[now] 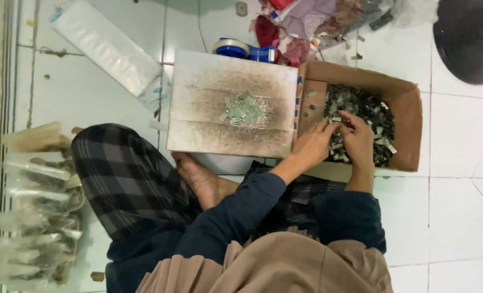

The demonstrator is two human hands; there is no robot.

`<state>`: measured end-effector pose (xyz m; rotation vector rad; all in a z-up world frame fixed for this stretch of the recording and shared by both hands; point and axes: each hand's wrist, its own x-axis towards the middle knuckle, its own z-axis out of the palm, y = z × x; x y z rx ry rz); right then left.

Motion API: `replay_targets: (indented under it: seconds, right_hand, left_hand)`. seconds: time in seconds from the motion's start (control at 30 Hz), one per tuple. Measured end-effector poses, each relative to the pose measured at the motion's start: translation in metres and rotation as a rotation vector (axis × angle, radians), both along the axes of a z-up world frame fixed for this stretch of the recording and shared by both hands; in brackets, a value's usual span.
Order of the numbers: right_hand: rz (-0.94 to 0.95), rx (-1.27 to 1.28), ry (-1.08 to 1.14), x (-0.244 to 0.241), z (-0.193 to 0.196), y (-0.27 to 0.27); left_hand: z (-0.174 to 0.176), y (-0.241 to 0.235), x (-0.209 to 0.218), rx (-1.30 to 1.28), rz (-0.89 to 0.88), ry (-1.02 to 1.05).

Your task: Picking small metal pieces from a cardboard box and placing them into small plastic bags for packaging.

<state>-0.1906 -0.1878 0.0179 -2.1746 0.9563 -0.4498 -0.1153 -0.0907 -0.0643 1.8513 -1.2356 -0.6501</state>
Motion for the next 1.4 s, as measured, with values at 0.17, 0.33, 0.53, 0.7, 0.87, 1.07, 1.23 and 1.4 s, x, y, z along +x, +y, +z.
replay_targets:
  seconds: [0.17,0.33,0.53,0.7,0.87,1.07,1.23,1.4]
  right_hand:
    - [-0.090,-0.132,0.160,-0.037,-0.053,-0.072]
    - [-0.119,-0.230,0.347,-0.036,-0.111,-0.099]
    - [0.187,-0.365,0.622,0.038,-0.118,-0.054]
    - [0.278,-0.543,0.551,0.068,-0.141,-0.060]
    - [0.153,-0.313,0.657,0.048,-0.140,-0.085]
    - [0.221,-0.269,0.925,-0.013,-0.138,-0.132]
    - [0.413,-0.290,0.918,-0.025,-0.100,-0.111]
    - [0.443,-0.378,0.848,-0.014,-0.121,-0.106]
  left_hand:
    - [0.053,0.010,0.032,0.507,-0.293,-0.732]
    - [0.070,0.008,0.043,0.737,-0.428,-0.896]
    - [0.036,-0.007,0.035,0.729,-0.388,-0.894]
    - [0.037,-0.008,0.036,0.703,-0.312,-0.901]
    - [0.030,-0.009,0.037,0.696,-0.322,-0.927]
    - [0.040,-0.008,0.039,0.691,-0.325,-0.919]
    - [0.037,-0.008,0.037,0.675,-0.303,-0.921]
    - [0.041,-0.010,0.037,0.695,-0.299,-0.901]
